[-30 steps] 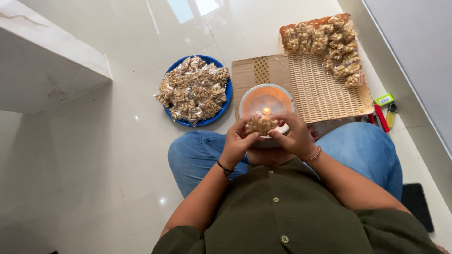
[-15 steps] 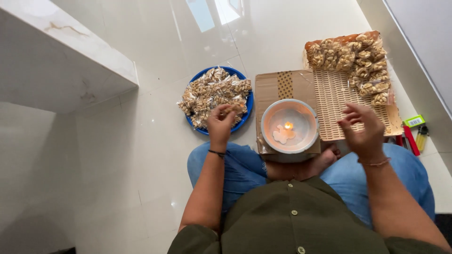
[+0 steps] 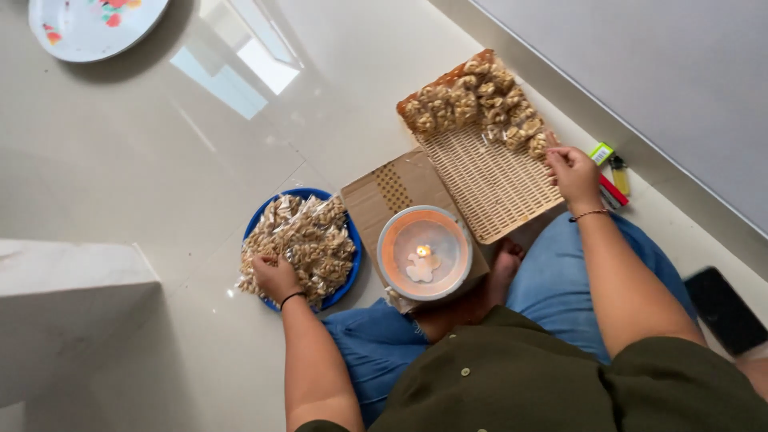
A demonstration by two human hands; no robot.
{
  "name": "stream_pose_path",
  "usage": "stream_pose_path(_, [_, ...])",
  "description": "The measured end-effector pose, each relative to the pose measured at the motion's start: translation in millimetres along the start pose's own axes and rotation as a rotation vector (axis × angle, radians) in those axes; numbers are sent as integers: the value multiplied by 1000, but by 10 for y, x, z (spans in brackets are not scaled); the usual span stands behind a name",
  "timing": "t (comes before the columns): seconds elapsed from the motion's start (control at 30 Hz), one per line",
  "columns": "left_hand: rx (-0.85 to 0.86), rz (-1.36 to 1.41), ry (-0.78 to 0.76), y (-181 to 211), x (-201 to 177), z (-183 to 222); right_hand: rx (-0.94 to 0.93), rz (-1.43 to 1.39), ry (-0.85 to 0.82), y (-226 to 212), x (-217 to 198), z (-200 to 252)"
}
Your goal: Sealing small plastic bags containing food by carefully melting the opening over a candle flame.
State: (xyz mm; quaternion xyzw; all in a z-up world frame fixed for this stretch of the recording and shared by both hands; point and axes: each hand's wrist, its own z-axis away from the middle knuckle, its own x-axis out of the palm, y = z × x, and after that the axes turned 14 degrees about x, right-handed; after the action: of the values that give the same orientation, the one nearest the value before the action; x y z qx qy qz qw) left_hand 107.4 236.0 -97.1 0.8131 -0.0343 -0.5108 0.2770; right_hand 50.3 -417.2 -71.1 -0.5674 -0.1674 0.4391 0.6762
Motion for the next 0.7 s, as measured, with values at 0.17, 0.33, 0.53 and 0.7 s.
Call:
stream_pose_path(0.17, [112,34,11,103,-63,53,-54,148,144,146,-40,-285])
stream_pose_path(0.33, [117,106,3,458,-324,58,-411,428,340,-286,207,-188])
stream_pose_path(0.53, [106,110,43,488,-389,75,-594,707,170,-500,842,-446])
stream_pose_path(0.7, [103,102,69,563,-386,36,-742,850,103,-784,1326,-738])
